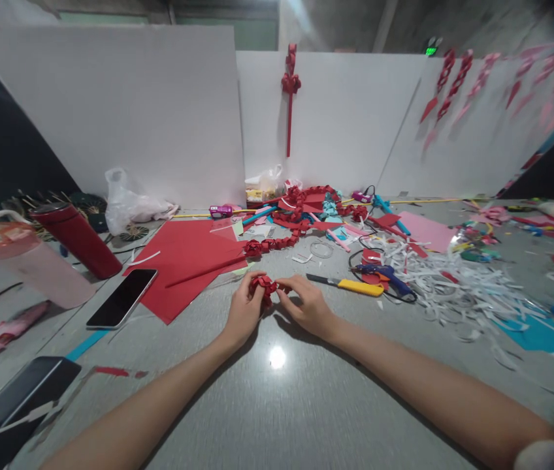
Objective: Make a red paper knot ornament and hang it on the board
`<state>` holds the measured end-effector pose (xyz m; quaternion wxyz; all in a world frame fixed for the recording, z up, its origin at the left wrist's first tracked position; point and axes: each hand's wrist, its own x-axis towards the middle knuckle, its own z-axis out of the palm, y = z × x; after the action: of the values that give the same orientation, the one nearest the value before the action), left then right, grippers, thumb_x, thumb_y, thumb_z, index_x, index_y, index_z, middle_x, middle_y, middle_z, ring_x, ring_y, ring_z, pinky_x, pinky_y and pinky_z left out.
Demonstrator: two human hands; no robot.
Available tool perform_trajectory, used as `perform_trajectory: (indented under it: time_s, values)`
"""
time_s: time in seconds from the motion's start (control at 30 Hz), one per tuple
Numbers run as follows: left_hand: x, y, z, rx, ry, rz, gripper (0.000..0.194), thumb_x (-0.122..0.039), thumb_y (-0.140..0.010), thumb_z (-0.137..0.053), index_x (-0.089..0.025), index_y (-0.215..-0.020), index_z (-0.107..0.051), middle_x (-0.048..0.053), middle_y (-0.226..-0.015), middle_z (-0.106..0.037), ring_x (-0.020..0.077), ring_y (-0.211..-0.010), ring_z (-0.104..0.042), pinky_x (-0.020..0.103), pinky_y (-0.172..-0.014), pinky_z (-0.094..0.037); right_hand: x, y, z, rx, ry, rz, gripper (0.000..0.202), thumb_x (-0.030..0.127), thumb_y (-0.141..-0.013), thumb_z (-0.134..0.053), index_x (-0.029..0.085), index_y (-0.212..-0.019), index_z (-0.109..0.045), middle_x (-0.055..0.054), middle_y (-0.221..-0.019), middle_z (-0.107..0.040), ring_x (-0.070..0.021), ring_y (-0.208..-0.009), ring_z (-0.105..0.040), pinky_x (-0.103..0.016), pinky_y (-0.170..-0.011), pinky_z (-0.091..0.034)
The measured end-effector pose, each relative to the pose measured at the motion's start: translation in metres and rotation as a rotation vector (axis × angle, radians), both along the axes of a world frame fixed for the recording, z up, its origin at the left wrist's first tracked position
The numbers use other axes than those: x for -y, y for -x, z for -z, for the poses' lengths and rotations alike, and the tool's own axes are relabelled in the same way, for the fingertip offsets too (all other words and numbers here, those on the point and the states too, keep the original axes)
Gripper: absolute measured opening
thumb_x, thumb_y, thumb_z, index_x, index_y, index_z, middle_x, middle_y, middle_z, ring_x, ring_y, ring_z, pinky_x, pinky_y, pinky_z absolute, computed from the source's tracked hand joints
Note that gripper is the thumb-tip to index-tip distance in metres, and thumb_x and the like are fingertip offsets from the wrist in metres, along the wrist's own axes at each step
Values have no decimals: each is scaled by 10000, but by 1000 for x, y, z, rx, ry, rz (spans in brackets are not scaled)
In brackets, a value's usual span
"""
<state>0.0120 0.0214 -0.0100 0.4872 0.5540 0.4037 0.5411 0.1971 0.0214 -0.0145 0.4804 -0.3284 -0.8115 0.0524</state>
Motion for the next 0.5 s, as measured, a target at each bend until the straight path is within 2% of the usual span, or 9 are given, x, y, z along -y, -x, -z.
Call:
perform_trajectory:
  time_s: [0.2, 0.5]
  values:
    - [3, -1, -4, 21, 33, 106, 357, -478, -1007, -566, -208, -1239, -595, 10, -879, -664, 132, -638, -629, 270, -627, -532, -1, 0, 4, -11, -48, -31, 279, 191, -1062, -589, 250, -1317, -684, -82, -1079, -769, -224, -968, -716, -411, -900, -599]
    - [5, 3, -5, 66, 64, 223, 400, -435, -1011, -519, -196, -1332, -537, 17, -874, -656, 143, -662, -636, 258, -593, -512, 2, 0, 1, -36, -40, -22, 197, 218, -1047, -625, 236, -1234, -685, -64, -982, -739, -202, -887, -709, -361, -833, -605]
